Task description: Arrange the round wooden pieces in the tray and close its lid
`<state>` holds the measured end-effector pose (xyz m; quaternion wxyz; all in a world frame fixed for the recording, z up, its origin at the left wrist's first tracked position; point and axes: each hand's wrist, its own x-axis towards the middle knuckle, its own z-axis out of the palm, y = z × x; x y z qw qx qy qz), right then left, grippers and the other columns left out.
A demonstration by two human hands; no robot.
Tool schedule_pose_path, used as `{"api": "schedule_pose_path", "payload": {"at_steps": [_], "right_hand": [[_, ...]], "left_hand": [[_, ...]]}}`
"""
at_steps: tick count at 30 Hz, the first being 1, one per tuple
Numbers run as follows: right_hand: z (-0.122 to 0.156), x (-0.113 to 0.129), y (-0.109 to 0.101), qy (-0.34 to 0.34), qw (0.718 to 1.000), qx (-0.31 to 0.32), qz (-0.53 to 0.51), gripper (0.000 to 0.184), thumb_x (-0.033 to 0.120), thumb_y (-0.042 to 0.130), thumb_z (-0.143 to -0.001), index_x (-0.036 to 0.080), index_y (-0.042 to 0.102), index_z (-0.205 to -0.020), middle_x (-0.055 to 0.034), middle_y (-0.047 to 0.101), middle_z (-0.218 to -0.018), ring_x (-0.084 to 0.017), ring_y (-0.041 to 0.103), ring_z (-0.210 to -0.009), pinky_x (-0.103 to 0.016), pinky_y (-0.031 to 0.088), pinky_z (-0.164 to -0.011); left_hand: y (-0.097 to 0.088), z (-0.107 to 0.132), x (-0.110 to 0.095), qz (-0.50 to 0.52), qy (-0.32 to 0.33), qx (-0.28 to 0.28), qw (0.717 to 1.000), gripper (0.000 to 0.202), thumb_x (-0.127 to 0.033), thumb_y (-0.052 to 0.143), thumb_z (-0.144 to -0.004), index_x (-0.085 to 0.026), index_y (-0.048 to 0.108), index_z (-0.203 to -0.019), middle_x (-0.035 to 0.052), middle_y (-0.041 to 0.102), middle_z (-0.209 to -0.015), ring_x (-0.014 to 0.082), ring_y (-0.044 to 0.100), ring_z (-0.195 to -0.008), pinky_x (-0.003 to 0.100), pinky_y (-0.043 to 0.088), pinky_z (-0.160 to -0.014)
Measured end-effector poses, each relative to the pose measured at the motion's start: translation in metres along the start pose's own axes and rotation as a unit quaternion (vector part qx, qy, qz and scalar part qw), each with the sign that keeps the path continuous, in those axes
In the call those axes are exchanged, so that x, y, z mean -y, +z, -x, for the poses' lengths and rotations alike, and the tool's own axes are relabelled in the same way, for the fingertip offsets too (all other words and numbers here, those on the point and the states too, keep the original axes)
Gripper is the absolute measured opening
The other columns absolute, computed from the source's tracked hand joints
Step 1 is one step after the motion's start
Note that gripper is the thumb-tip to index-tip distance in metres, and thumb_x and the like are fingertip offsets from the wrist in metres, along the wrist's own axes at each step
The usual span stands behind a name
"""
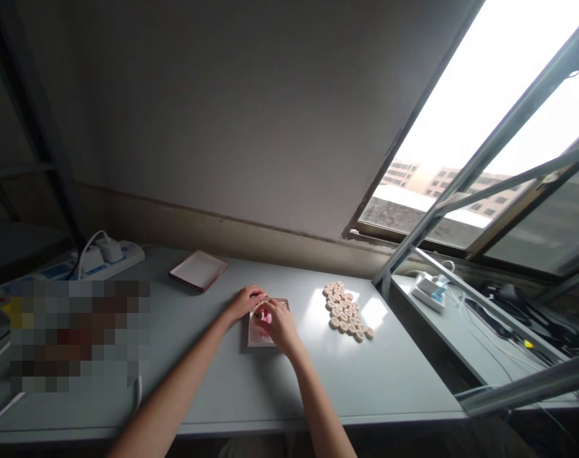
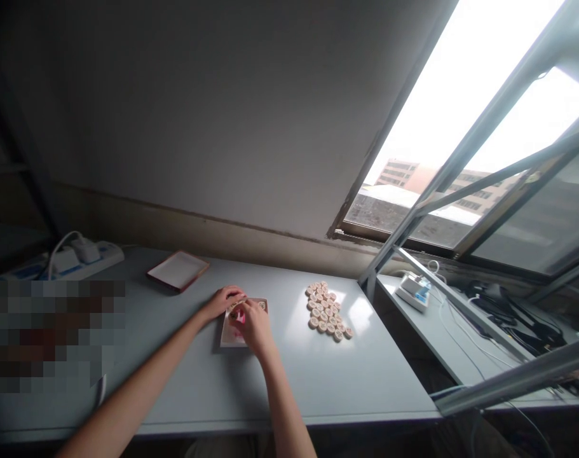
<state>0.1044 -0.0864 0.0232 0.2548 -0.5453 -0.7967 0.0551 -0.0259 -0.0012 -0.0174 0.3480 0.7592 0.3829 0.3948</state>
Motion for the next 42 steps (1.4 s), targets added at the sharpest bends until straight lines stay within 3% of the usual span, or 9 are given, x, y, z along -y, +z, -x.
{"api": "schedule_pose_path", "payload": {"at_steps": [6, 10, 13, 15, 18, 24, 30, 36, 42], "right_hand": [[0.002, 0.001, 0.003, 0.021, 0.998, -0.029, 0.059, 0.01, 0.025, 0.05, -0.08, 0.023, 0.059, -0.085, -0.0006, 0.063, -0.082, -0.016, 0.056, -0.076, -0.026, 0.036, -0.068], [0.028, -0.035, -0.029, 0.101, 0.984, -0.099, 0.104, 0.022, 0.026, 0.038, -0.086, 0.022, 0.06, -0.089, -0.0032, 0.062, -0.09, -0.017, 0.054, -0.081, -0.029, 0.035, -0.07], [0.057, -0.074, -0.05, 0.198, 0.942, -0.151, 0.226, 0.027, 0.028, 0.04, -0.083, 0.021, 0.058, -0.101, -0.009, 0.054, -0.112, -0.026, 0.045, -0.102, -0.038, 0.032, -0.079], [0.077, -0.094, -0.057, 0.242, 0.913, -0.156, 0.289, 0.03, 0.028, 0.041, -0.082, 0.02, 0.058, -0.105, -0.0114, 0.045, -0.124, -0.03, 0.036, -0.112, -0.045, 0.027, -0.085], [0.098, -0.107, -0.059, 0.23, 0.914, -0.131, 0.308, 0.029, 0.027, 0.038, -0.084, 0.024, 0.061, -0.101, -0.0092, 0.045, -0.125, -0.029, 0.033, -0.116, -0.046, 0.022, -0.089], [0.098, -0.095, -0.059, 0.197, 0.955, -0.105, 0.196, 0.026, 0.04, 0.042, -0.083, 0.028, 0.063, -0.092, -0.0056, 0.057, -0.103, -0.025, 0.047, -0.096, -0.037, 0.031, -0.076], [0.059, -0.053, -0.044, 0.095, 0.993, -0.06, 0.019, 0.021, 0.038, 0.05, -0.08, 0.026, 0.061, -0.095, -0.0023, 0.059, -0.087, -0.018, 0.051, -0.082, -0.027, 0.036, -0.068], [0.016, -0.012, -0.01, 0.007, 0.998, -0.007, 0.067, 0.017, 0.029, 0.058, -0.077, 0.032, 0.061, -0.094, 0.0018, 0.062, -0.09, -0.017, 0.051, -0.087, -0.028, 0.032, -0.072], [0.016, -0.019, -0.014, 0.009, 0.997, -0.06, 0.043, 0.021, 0.03, 0.05, -0.082, 0.029, 0.057, -0.102, 0.001, 0.063, -0.087, -0.016, 0.053, -0.083, -0.027, 0.031, -0.072]], "left_hand": [[-0.001, 0.002, -0.005, -0.022, 0.001, -0.008, 1.0, 0.02, -0.031, 0.051, -0.075, -0.017, 0.064, -0.078, 0.0049, 0.063, -0.088, 0.0161, 0.054, -0.09, 0.026, 0.039, -0.085], [-0.003, 0.003, -0.004, -0.033, -0.008, 0.02, 0.999, 0.019, -0.03, 0.056, -0.071, -0.018, 0.065, -0.082, 0.0045, 0.062, -0.092, 0.0176, 0.052, -0.093, 0.026, 0.038, -0.085], [-0.004, 0.003, -0.003, -0.052, -0.002, 0.047, 0.998, 0.028, -0.034, 0.062, -0.065, -0.021, 0.064, -0.089, 0.004, 0.06, -0.097, 0.0195, 0.05, -0.096, 0.027, 0.037, -0.086], [-0.004, 0.002, -0.002, -0.059, -0.001, 0.06, 0.996, 0.031, -0.034, 0.064, -0.063, -0.021, 0.064, -0.091, 0.0033, 0.059, -0.097, 0.0196, 0.05, -0.095, 0.027, 0.037, -0.086], [-0.004, 0.001, -0.001, -0.057, -0.008, 0.065, 0.996, 0.031, -0.029, 0.065, -0.06, -0.022, 0.064, -0.091, 0.0024, 0.059, -0.097, 0.0189, 0.049, -0.094, 0.026, 0.037, -0.086], [-0.004, 0.002, -0.001, -0.046, -0.008, 0.07, 0.996, 0.03, -0.027, 0.062, -0.063, -0.022, 0.064, -0.093, 0.0029, 0.059, -0.098, 0.0184, 0.049, -0.096, 0.026, 0.037, -0.086], [-0.004, 0.004, -0.003, -0.05, 0.003, 0.054, 0.997, 0.027, -0.03, 0.059, -0.068, -0.02, 0.065, -0.092, 0.0045, 0.061, -0.096, 0.0189, 0.051, -0.096, 0.028, 0.037, -0.087], [-0.004, 0.006, -0.002, -0.025, 0.001, 0.032, 0.999, 0.022, -0.027, 0.053, -0.072, -0.018, 0.063, -0.09, 0.0057, 0.06, -0.098, 0.0183, 0.051, -0.097, 0.028, 0.037, -0.088], [-0.004, 0.008, -0.004, 0.023, -0.011, 0.022, 0.999, 0.035, -0.031, 0.053, -0.073, -0.018, 0.055, -0.105, 0.0065, 0.058, -0.102, 0.0169, 0.054, -0.094, 0.028, 0.041, -0.085]]}}
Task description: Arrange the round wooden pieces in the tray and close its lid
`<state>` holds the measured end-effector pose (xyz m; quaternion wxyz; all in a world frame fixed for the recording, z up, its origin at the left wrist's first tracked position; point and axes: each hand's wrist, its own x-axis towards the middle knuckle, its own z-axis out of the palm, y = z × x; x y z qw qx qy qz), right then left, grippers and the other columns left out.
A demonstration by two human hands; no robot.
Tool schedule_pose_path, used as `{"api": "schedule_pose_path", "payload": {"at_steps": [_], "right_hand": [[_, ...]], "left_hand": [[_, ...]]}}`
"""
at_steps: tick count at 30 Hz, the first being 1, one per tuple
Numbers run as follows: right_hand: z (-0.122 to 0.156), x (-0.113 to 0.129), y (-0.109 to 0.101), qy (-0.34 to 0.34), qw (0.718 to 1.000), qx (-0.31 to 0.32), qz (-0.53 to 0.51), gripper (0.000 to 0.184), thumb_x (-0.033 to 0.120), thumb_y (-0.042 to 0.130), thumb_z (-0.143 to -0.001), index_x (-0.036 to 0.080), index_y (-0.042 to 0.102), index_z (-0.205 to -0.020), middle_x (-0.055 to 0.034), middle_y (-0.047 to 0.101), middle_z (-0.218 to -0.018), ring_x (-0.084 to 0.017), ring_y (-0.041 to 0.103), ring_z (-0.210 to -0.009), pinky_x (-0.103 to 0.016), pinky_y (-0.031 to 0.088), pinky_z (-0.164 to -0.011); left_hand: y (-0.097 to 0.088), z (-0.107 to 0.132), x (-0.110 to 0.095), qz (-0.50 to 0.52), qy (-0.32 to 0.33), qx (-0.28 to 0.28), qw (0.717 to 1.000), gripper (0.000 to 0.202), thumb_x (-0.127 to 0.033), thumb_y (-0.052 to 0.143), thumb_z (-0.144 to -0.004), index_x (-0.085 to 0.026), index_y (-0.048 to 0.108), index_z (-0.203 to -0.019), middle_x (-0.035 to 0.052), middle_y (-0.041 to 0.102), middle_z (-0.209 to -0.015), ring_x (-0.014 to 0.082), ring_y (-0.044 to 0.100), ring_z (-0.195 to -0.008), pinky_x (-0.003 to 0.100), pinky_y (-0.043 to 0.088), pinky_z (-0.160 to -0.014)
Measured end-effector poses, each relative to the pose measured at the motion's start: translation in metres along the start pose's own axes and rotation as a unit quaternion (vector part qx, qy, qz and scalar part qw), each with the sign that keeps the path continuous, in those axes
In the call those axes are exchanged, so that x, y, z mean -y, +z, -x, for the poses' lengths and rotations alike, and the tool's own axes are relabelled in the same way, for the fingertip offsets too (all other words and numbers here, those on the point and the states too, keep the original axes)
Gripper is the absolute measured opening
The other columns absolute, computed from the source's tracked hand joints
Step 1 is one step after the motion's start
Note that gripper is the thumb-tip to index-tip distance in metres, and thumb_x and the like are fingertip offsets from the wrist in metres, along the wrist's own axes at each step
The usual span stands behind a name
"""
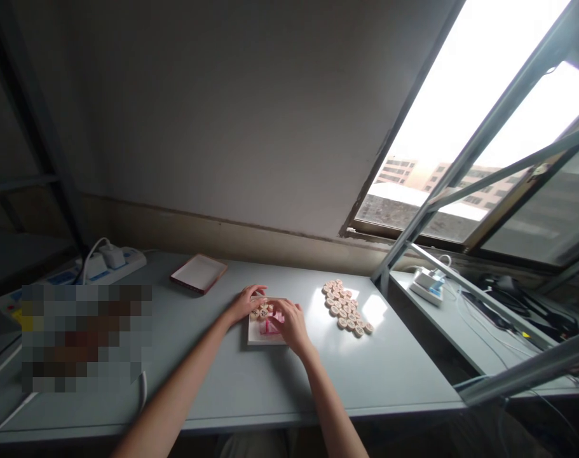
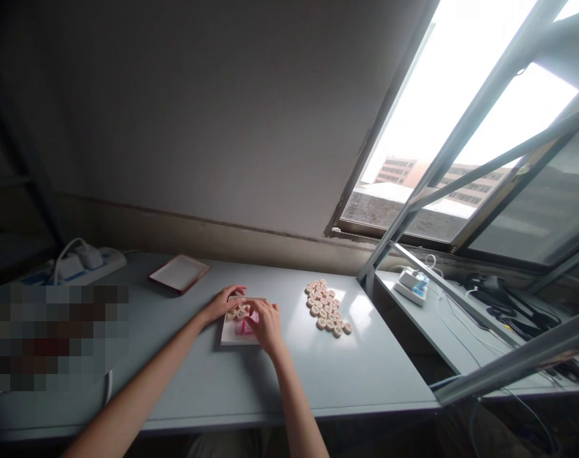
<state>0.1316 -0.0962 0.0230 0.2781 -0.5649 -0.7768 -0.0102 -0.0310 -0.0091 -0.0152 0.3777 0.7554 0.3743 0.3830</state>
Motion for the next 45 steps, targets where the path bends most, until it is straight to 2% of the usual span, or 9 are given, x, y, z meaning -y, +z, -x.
{"api": "schedule_pose_path", "payload": {"at_steps": [3, 6, 10, 13, 22, 26, 31, 33, 45], "right_hand": [[0.013, -0.028, -0.017, 0.071, 0.995, -0.05, 0.041, 0.025, 0.03, 0.041, -0.085, 0.026, 0.057, -0.104, -0.0022, 0.061, -0.092, -0.016, 0.052, -0.085, -0.028, 0.032, -0.073], [0.034, -0.066, -0.033, 0.178, 0.965, -0.1, 0.164, 0.031, 0.028, 0.038, -0.084, 0.023, 0.055, -0.109, -0.0072, 0.052, -0.116, -0.023, 0.042, -0.107, -0.035, 0.03, -0.083], [0.07, -0.107, -0.044, 0.262, 0.913, -0.074, 0.304, 0.042, 0.027, 0.037, -0.083, 0.018, 0.045, -0.123, -0.0087, 0.032, -0.136, -0.026, 0.021, -0.125, -0.046, 0.018, -0.096], [0.091, -0.115, -0.045, 0.261, 0.903, -0.038, 0.339, 0.041, 0.027, 0.032, -0.085, 0.019, 0.046, -0.123, -0.0074, 0.028, -0.138, -0.026, 0.016, -0.127, -0.051, 0.013, -0.097], [0.097, -0.07, -0.045, 0.181, 0.954, -0.071, 0.23, 0.029, 0.039, 0.037, -0.086, 0.026, 0.061, -0.097, -0.005, 0.047, -0.123, -0.026, 0.034, -0.117, -0.048, 0.019, -0.095], [0.074, -0.045, -0.039, 0.168, 0.974, -0.08, 0.127, 0.025, 0.04, 0.044, -0.083, 0.027, 0.06, -0.097, -0.0049, 0.052, -0.112, -0.024, 0.043, -0.104, -0.04, 0.03, -0.084], [0.033, -0.012, -0.026, 0.048, 0.993, -0.037, 0.099, 0.018, 0.034, 0.052, -0.08, 0.03, 0.058, -0.097, -0.0026, 0.051, -0.109, -0.02, 0.043, -0.1, -0.035, 0.028, -0.084], [0.021, -0.004, -0.021, 0.041, 0.993, -0.02, 0.11, 0.015, 0.035, 0.054, -0.08, 0.03, 0.059, -0.092, -0.0021, 0.053, -0.1, -0.019, 0.045, -0.092, -0.034, 0.028, -0.079], [0.015, -0.008, 0.002, 0.06, 0.992, -0.006, 0.114, 0.021, 0.039, 0.045, -0.084, 0.02, 0.051, -0.093, -0.0033, 0.054, -0.085, -0.018, 0.046, -0.079, -0.029, 0.027, -0.068]], "left_hand": [[0.0, 0.001, -0.001, -0.013, -0.004, 0.005, 1.0, 0.049, -0.031, 0.056, -0.071, -0.02, 0.044, -0.118, 0.0057, 0.058, -0.099, 0.0163, 0.055, -0.091, 0.03, 0.042, -0.083], [-0.001, 0.0, 0.0, -0.043, 0.001, 0.02, 0.999, 0.059, -0.033, 0.062, -0.065, -0.022, 0.042, -0.119, 0.0051, 0.057, -0.1, 0.018, 0.054, -0.093, 0.032, 0.04, -0.086], [-0.002, -0.001, 0.001, -0.05, 0.0, 0.044, 0.998, 0.061, -0.034, 0.065, -0.062, -0.023, 0.044, -0.118, 0.005, 0.057, -0.101, 0.0189, 0.054, -0.094, 0.031, 0.041, -0.084], [-0.002, -0.002, 0.001, -0.062, 0.011, 0.042, 0.997, 0.057, -0.033, 0.065, -0.061, -0.024, 0.047, -0.115, 0.0047, 0.058, -0.102, 0.0191, 0.054, -0.094, 0.03, 0.041, -0.085], [-0.001, -0.003, 0.001, -0.074, 0.013, 0.039, 0.996, 0.044, -0.03, 0.063, -0.064, -0.021, 0.056, -0.106, 0.0057, 0.059, -0.102, 0.0193, 0.053, -0.097, 0.029, 0.04, -0.086], [-0.001, -0.001, 0.0, -0.058, 0.017, 0.031, 0.998, 0.036, -0.028, 0.06, -0.066, -0.021, 0.058, -0.102, 0.0055, 0.059, -0.1, 0.0185, 0.053, -0.096, 0.028, 0.04, -0.086], [0.0, 0.0, 0.002, -0.026, 0.021, 0.009, 0.999, 0.05, -0.024, 0.058, -0.067, -0.021, 0.047, -0.115, 0.0039, 0.059, -0.095, 0.0161, 0.056, -0.089, 0.029, 0.042, -0.083], [0.001, 0.0, 0.003, -0.029, 0.021, 0.008, 0.999, 0.047, -0.023, 0.058, -0.067, -0.021, 0.049, -0.112, 0.004, 0.059, -0.094, 0.0163, 0.056, -0.089, 0.029, 0.042, -0.083], [0.003, -0.004, 0.005, -0.027, 0.009, 0.002, 1.0, 0.053, -0.025, 0.057, -0.069, -0.019, 0.039, -0.119, 0.0042, 0.059, -0.093, 0.0156, 0.056, -0.088, 0.03, 0.042, -0.083]]}}
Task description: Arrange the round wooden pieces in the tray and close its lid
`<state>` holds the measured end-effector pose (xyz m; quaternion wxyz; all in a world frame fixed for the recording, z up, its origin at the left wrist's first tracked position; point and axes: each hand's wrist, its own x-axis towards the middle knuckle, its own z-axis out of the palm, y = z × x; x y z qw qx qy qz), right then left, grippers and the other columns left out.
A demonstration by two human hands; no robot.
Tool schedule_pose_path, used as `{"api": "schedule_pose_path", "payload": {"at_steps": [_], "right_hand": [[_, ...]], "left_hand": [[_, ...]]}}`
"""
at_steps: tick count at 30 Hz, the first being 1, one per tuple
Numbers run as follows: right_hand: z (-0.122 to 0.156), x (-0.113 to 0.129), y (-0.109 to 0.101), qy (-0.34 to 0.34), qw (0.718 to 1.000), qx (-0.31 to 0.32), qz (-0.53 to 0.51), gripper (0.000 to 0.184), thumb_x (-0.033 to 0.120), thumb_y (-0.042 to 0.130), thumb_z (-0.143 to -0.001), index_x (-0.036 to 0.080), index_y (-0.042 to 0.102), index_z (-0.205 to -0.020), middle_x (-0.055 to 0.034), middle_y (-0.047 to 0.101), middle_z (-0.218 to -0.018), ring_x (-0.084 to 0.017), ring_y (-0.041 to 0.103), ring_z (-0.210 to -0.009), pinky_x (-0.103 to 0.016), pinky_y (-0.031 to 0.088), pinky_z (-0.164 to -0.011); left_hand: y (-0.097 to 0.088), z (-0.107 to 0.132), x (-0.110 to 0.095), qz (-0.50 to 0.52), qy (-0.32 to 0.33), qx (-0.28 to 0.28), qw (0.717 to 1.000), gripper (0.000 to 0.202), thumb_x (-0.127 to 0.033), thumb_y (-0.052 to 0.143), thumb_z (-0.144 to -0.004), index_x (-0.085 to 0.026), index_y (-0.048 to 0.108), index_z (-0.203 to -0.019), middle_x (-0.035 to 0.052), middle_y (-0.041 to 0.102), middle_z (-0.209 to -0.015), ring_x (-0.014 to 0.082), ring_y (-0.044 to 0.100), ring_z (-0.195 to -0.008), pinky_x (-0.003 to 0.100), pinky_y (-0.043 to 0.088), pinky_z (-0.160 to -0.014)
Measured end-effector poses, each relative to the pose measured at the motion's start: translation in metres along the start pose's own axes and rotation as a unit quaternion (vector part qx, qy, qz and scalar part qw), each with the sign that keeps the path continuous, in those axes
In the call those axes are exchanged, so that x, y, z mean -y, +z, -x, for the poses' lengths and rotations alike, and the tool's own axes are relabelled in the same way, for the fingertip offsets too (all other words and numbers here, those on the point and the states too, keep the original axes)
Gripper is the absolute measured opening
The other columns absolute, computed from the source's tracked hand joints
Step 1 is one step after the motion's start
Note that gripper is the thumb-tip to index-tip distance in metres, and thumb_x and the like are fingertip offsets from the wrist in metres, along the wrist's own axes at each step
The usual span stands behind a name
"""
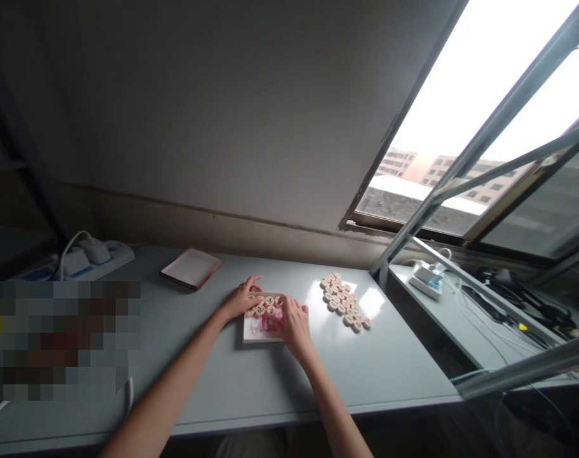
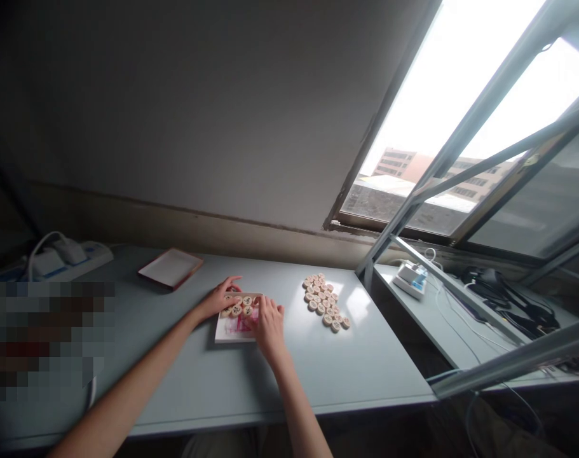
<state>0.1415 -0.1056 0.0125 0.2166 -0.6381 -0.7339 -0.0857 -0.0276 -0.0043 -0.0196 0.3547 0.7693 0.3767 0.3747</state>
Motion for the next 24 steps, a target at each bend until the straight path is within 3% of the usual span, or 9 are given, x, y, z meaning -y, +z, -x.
{"api": "schedule_pose_path", "payload": {"at_steps": [6, 13, 18, 21, 24], "right_hand": [[0.0, -0.002, -0.006, -0.031, 0.999, 0.02, 0.035, 0.017, 0.035, 0.043, -0.086, 0.022, 0.053, -0.085, -0.0034, 0.052, -0.085, -0.017, 0.045, -0.078, -0.029, 0.027, -0.069], [0.008, -0.008, -0.021, -0.043, 0.997, 0.056, -0.017, 0.026, 0.019, 0.031, -0.089, 0.025, 0.055, -0.098, -0.0044, 0.053, -0.093, -0.018, 0.044, -0.083, -0.031, 0.028, -0.073], [0.006, -0.008, -0.027, -0.041, 0.999, 0.018, 0.001, 0.026, 0.023, 0.032, -0.089, 0.027, 0.054, -0.102, -0.0048, 0.049, -0.11, -0.02, 0.042, -0.097, -0.035, 0.028, -0.083], [0.009, -0.027, -0.025, -0.011, 0.999, -0.021, 0.037, 0.028, 0.022, 0.033, -0.088, 0.029, 0.052, -0.106, -0.0041, 0.044, -0.12, -0.021, 0.038, -0.109, -0.039, 0.025, -0.09], [0.023, -0.069, -0.02, 0.079, 0.989, -0.054, 0.109, 0.035, 0.015, 0.03, -0.085, 0.024, 0.051, -0.112, -0.0083, 0.042, -0.124, -0.023, 0.036, -0.113, -0.043, 0.022, -0.093]], "left_hand": [[0.001, 0.0, 0.002, -0.008, 0.003, 0.004, 1.0, 0.05, -0.025, 0.057, -0.069, -0.02, 0.042, -0.117, 0.0039, 0.059, -0.092, 0.0156, 0.056, -0.087, 0.03, 0.042, -0.082], [-0.001, 0.0, -0.003, 0.009, -0.007, 0.01, 1.0, 0.045, -0.021, 0.055, -0.069, -0.02, 0.045, -0.113, 0.0032, 0.058, -0.091, 0.0146, 0.056, -0.086, 0.028, 0.044, -0.08], [-0.003, 0.0, -0.005, 0.013, -0.004, 0.014, 1.0, 0.044, -0.02, 0.053, -0.07, -0.019, 0.046, -0.113, 0.0033, 0.058, -0.091, 0.0143, 0.055, -0.085, 0.027, 0.044, -0.079], [-0.002, 0.0, -0.004, 0.008, -0.001, 0.011, 1.0, 0.04, -0.021, 0.051, -0.07, -0.019, 0.048, -0.11, 0.0036, 0.059, -0.09, 0.0142, 0.055, -0.084, 0.027, 0.044, -0.078], [-0.003, -0.002, -0.003, 0.01, -0.01, 0.006, 1.0, 0.036, -0.021, 0.049, -0.072, -0.017, 0.051, -0.107, 0.0048, 0.06, -0.09, 0.0145, 0.056, -0.083, 0.026, 0.045, -0.075]]}}
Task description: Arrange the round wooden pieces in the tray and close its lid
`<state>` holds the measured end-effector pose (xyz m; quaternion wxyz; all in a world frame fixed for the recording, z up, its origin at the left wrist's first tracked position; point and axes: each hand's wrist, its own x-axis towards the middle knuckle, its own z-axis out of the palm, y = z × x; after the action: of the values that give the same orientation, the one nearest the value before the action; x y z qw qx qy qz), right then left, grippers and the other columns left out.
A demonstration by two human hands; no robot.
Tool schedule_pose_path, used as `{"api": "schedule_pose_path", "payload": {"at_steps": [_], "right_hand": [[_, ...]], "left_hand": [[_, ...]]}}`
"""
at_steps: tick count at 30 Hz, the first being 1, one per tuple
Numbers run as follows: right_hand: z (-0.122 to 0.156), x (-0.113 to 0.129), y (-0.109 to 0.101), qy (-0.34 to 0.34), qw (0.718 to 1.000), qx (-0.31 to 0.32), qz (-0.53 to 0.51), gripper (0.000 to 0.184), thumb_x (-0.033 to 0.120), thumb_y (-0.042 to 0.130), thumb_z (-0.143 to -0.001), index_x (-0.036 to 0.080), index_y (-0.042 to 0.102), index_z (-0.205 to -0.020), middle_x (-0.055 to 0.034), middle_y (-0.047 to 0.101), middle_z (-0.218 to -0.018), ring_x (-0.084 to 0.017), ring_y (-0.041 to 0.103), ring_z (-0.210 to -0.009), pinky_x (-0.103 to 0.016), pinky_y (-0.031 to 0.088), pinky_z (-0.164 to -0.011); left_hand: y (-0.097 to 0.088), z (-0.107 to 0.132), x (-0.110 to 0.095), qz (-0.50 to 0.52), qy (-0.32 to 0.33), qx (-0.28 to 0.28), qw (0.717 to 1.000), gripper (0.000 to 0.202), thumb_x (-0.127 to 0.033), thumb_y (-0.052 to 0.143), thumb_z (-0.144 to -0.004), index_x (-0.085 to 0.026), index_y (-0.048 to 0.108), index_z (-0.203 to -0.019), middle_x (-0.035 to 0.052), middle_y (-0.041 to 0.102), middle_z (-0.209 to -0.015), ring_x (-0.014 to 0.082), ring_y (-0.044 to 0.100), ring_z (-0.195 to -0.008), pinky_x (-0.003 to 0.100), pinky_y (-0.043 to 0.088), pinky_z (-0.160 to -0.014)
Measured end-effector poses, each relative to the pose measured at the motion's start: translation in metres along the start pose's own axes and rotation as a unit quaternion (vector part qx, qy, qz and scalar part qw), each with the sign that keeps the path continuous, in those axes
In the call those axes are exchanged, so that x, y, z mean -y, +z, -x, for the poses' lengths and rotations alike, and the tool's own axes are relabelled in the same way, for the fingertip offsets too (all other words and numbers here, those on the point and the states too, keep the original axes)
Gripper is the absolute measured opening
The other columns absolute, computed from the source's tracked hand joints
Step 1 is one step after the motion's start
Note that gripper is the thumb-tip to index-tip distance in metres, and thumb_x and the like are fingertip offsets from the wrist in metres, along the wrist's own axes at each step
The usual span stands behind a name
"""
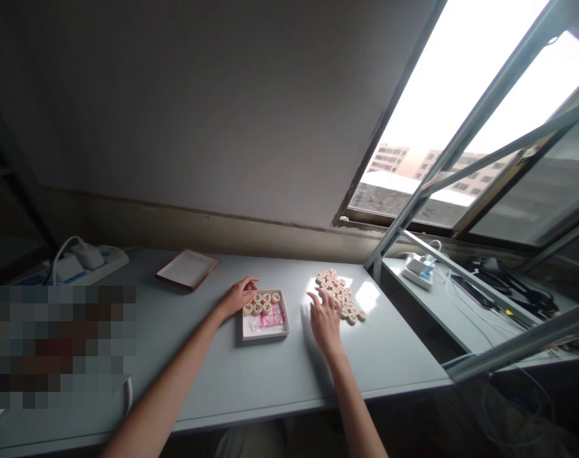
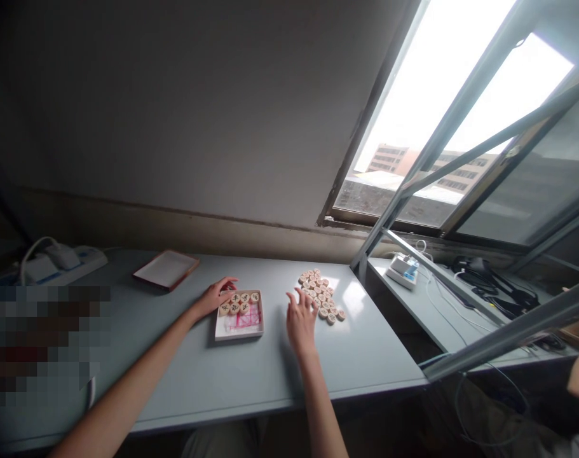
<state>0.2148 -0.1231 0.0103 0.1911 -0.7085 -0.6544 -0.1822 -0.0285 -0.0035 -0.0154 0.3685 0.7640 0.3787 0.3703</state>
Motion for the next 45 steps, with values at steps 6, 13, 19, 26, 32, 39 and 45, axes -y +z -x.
{"api": "schedule_pose_path", "payload": {"at_steps": [6, 13, 19, 26, 32, 39, 45], "right_hand": [[0.025, -0.069, 0.019, 0.051, 0.995, 0.014, 0.084, 0.038, 0.024, 0.033, -0.085, 0.019, 0.047, -0.12, -0.0129, 0.04, -0.129, -0.027, 0.029, -0.121, -0.052, 0.014, -0.097], [0.018, -0.06, 0.01, -0.007, 1.0, -0.004, 0.013, 0.025, 0.021, 0.034, -0.085, 0.019, 0.057, -0.096, -0.0084, 0.052, -0.117, -0.023, 0.041, -0.113, -0.049, 0.015, -0.099], [0.01, -0.039, 0.013, -0.058, 0.989, 0.033, -0.136, 0.025, 0.024, 0.033, -0.088, 0.021, 0.056, -0.098, -0.0043, 0.061, -0.097, -0.016, 0.055, -0.09, -0.038, 0.031, -0.093], [-0.002, -0.017, 0.002, -0.012, 0.935, 0.006, -0.355, 0.021, 0.031, 0.047, -0.081, 0.018, 0.059, -0.091, -0.0075, 0.061, -0.09, -0.018, 0.057, -0.079, -0.031, 0.046, -0.07], [-0.021, 0.038, -0.009, -0.088, 0.901, 0.059, -0.42, 0.015, 0.025, 0.052, -0.078, 0.02, 0.059, -0.091, -0.0034, 0.06, -0.09, -0.015, 0.057, -0.08, -0.028, 0.046, -0.071], [-0.021, 0.058, 0.001, -0.116, 0.967, 0.052, -0.221, 0.014, 0.02, 0.053, -0.079, 0.026, 0.06, -0.09, -0.0017, 0.058, -0.099, -0.018, 0.05, -0.09, -0.031, 0.037, -0.075], [-0.02, 0.056, -0.003, -0.122, 0.972, 0.071, -0.189, 0.011, 0.026, 0.053, -0.081, 0.028, 0.059, -0.091, -0.0007, 0.058, -0.099, -0.018, 0.048, -0.09, -0.031, 0.031, -0.076]], "left_hand": [[-0.004, -0.002, 0.003, 0.014, 0.0, 0.019, 1.0, 0.032, -0.025, 0.051, -0.072, -0.017, 0.055, -0.103, 0.0046, 0.062, -0.089, 0.0149, 0.057, -0.082, 0.025, 0.045, -0.071], [-0.004, -0.002, -0.001, -0.013, 0.004, 0.022, 1.0, 0.022, -0.028, 0.048, -0.075, -0.016, 0.065, -0.083, 0.0052, 0.064, -0.088, 0.016, 0.056, -0.084, 0.026, 0.043, -0.077], [-0.005, -0.001, -0.005, -0.007, 0.004, 0.022, 1.0, 0.023, -0.027, 0.048, -0.075, -0.016, 0.066, -0.084, 0.0056, 0.064, -0.087, 0.0155, 0.056, -0.084, 0.026, 0.043, -0.077], [-0.004, 0.001, -0.009, -0.019, 0.001, -0.004, 1.0, 0.02, -0.027, 0.051, -0.074, -0.016, 0.066, -0.081, 0.0054, 0.064, -0.084, 0.0155, 0.056, -0.08, 0.026, 0.043, -0.074], [-0.004, 0.001, -0.01, -0.016, 0.002, -0.026, 1.0, 0.022, -0.032, 0.052, -0.073, -0.016, 0.066, -0.082, 0.0052, 0.064, -0.085, 0.0143, 0.056, -0.076, 0.024, 0.044, -0.067], [-0.004, 0.0, -0.009, -0.033, 0.021, -0.066, 0.997, 0.019, -0.027, 0.057, -0.069, -0.017, 0.064, -0.084, 0.0044, 0.061, -0.087, 0.0136, 0.054, -0.077, 0.024, 0.044, -0.068], [-0.001, -0.001, -0.006, -0.065, 0.035, -0.05, 0.996, 0.015, -0.023, 0.056, -0.07, -0.017, 0.064, -0.081, 0.003, 0.061, -0.081, 0.014, 0.054, -0.076, 0.025, 0.043, -0.07]]}}
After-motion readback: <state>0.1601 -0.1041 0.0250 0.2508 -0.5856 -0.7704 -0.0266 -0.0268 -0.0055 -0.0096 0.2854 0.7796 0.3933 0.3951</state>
